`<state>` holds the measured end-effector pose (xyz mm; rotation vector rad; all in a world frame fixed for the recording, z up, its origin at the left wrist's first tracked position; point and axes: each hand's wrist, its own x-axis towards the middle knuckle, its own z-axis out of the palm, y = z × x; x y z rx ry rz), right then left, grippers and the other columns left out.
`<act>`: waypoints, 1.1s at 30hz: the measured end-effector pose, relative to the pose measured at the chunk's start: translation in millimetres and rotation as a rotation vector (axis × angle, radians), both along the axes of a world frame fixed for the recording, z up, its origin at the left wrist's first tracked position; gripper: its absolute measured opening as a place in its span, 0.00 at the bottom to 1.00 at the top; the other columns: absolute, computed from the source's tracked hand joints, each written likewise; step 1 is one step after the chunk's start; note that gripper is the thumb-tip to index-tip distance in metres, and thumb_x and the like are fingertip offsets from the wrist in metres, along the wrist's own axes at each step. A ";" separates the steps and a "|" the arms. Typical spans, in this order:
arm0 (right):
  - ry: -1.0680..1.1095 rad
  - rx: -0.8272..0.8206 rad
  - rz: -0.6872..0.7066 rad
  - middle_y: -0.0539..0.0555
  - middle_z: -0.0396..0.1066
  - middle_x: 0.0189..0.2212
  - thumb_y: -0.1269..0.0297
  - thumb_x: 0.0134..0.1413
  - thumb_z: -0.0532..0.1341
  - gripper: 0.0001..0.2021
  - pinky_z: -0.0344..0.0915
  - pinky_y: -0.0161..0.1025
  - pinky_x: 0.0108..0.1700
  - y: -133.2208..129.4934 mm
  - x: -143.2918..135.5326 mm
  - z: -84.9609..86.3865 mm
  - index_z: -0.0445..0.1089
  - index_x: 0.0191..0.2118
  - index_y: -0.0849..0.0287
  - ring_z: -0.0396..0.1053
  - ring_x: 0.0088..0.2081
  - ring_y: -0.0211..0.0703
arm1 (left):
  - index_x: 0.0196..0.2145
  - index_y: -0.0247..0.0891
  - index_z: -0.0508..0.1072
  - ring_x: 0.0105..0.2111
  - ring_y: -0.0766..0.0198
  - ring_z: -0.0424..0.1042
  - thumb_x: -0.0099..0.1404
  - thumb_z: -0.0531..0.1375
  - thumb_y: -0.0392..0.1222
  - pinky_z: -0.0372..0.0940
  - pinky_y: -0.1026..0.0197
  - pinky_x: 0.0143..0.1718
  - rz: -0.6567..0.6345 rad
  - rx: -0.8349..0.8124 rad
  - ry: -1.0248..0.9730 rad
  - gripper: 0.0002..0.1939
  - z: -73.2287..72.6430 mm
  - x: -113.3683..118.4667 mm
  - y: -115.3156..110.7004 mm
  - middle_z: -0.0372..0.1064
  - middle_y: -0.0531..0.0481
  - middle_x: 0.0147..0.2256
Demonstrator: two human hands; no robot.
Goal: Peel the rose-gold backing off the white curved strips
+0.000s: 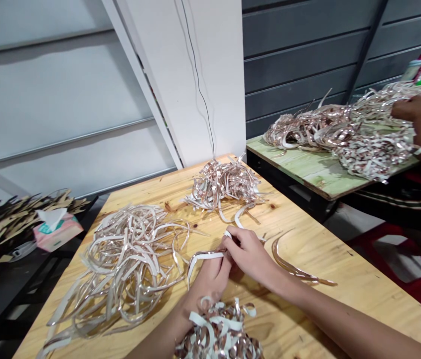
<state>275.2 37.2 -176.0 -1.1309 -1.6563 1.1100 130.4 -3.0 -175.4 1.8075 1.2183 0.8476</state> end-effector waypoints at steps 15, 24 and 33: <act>0.743 -0.441 -0.075 0.42 0.52 0.15 0.58 0.57 0.62 0.16 0.53 0.36 0.19 -1.2 -1.4 8.8 0.58 0.23 0.53 0.50 0.17 0.37 | 0.33 0.41 0.61 0.28 0.64 0.61 0.79 0.42 0.57 0.60 0.61 0.34 0.119 -0.100 -0.350 0.22 -4.6 2.0 2.5 0.60 0.56 0.27; 1.056 -0.676 -0.008 0.44 0.50 0.19 0.59 0.62 0.58 0.15 0.56 0.33 0.18 -5.3 -5.1 9.1 0.58 0.24 0.55 0.49 0.18 0.36 | 0.34 0.42 0.59 0.28 0.64 0.59 0.80 0.41 0.53 0.60 0.61 0.33 0.175 -0.061 -0.306 0.19 -11.1 1.1 -0.3 0.57 0.55 0.29; 1.006 -0.657 0.234 0.48 0.59 0.26 0.36 0.58 0.51 0.23 0.65 0.38 0.20 -16.5 -9.4 15.4 0.61 0.33 0.53 0.61 0.22 0.41 | 0.37 0.42 0.62 0.28 0.63 0.66 0.80 0.42 0.55 0.66 0.60 0.31 0.238 -0.035 -0.370 0.19 -15.1 -0.2 -4.6 0.64 0.52 0.30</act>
